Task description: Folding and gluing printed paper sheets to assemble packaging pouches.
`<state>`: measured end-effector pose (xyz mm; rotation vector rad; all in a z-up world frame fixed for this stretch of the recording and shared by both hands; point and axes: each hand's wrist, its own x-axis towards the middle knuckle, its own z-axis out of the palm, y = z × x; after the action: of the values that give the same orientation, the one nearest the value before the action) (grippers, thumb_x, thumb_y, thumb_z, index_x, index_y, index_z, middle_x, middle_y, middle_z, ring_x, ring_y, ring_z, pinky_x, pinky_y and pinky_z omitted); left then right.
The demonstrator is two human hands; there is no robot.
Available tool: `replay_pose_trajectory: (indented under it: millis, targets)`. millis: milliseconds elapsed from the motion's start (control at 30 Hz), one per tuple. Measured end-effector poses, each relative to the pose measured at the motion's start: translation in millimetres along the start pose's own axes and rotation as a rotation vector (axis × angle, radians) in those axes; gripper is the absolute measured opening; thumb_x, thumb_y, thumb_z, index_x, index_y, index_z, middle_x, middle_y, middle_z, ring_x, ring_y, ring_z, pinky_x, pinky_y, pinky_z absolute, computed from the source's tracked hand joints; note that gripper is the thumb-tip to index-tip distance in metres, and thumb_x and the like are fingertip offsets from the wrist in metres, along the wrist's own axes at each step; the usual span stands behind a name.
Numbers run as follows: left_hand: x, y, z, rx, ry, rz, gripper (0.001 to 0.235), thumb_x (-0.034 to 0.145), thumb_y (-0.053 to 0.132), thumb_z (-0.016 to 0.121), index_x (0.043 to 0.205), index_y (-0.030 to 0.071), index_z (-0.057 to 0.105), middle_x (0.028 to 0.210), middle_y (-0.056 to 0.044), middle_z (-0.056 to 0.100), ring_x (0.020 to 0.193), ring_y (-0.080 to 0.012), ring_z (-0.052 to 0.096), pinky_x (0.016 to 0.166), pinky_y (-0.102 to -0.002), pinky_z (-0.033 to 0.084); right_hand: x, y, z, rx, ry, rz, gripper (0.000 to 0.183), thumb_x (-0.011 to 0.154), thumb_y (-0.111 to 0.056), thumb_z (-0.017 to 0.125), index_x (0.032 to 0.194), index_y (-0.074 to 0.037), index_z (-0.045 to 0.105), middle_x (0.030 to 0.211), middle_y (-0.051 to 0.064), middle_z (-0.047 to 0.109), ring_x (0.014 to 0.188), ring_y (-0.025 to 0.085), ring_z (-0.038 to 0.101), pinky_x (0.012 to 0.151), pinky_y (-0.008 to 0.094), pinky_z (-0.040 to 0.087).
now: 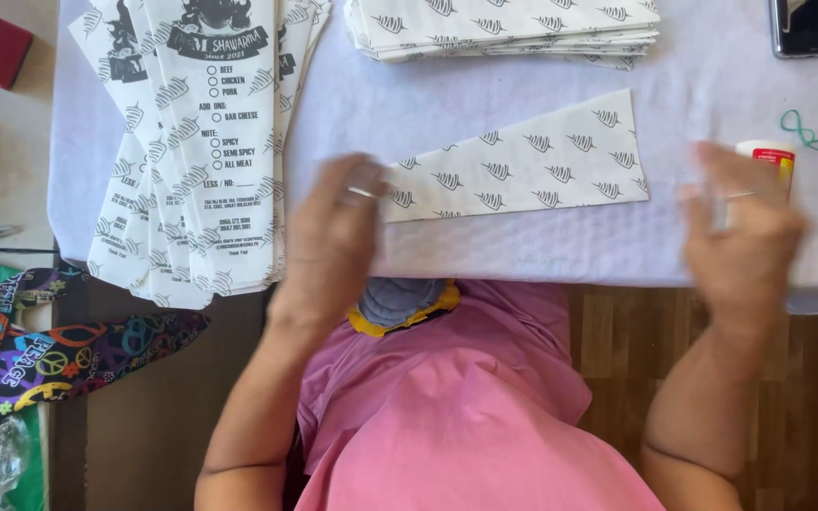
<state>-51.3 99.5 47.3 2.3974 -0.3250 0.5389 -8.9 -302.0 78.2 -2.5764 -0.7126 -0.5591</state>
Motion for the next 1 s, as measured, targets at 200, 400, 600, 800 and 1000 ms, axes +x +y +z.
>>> replay_pose_trajectory:
  millis: [200,400,600,800,1000]
  targets:
    - [6.8,26.3,48.7,0.150,-0.164,0.324,0.032,0.104,0.017,0.065,0.129,-0.003,0.064,0.135,-0.023,0.063,0.126,-0.0435,0.059,0.107,-0.051,0.050,-40.3,68.6,-31.1,-0.178,-0.195,0.672,0.081,0.101,-0.028,0.090,0.155,0.020,0.053,0.118,0.030,0.064,0.088,0.033,0.065,0.077,0.045,0.053]
    - [14.5,17.6,48.0,0.094,-0.130,0.347,0.020,0.097,0.011,0.073,0.114,0.000,0.071,0.126,-0.016,0.069,0.116,-0.0351,0.065,0.092,-0.045,0.057,-56.0,75.4,-14.6,0.465,0.237,1.042,0.045,0.086,-0.020,0.096,0.120,-0.010,0.068,0.104,-0.002,0.072,0.085,0.005,0.070,0.062,0.027,0.064]
    - [30.5,28.0,30.7,0.123,-0.180,0.380,0.008,0.104,0.007,0.062,0.108,0.003,0.069,0.112,-0.012,0.071,0.104,-0.0322,0.069,0.071,-0.040,0.057,-60.1,50.2,-11.9,1.127,0.735,0.715,0.060,0.101,0.013,0.077,0.149,-0.014,0.054,0.145,0.016,0.062,0.131,0.026,0.066,0.121,0.057,0.066]
    - [38.2,23.6,39.9,0.036,-0.214,0.285,0.028,0.085,-0.021,0.058,0.104,-0.001,0.054,0.103,-0.016,0.068,0.102,-0.0348,0.070,0.049,-0.044,0.051,-36.7,-4.4,10.3,1.075,0.655,0.624,0.037,0.093,-0.003,0.083,0.123,-0.003,0.060,0.117,0.011,0.070,0.110,0.021,0.071,0.102,0.038,0.067]
    - [69.9,13.1,53.1,-0.083,-0.253,0.204,0.014,0.097,-0.010,0.052,0.092,0.003,0.051,0.072,-0.010,0.056,0.059,-0.0298,0.054,0.048,-0.042,0.037,-18.7,-15.4,44.4,0.858,0.648,0.611,0.046,0.080,-0.009,0.094,0.104,-0.006,0.054,0.091,0.006,0.061,0.085,0.016,0.062,0.080,0.037,0.063]
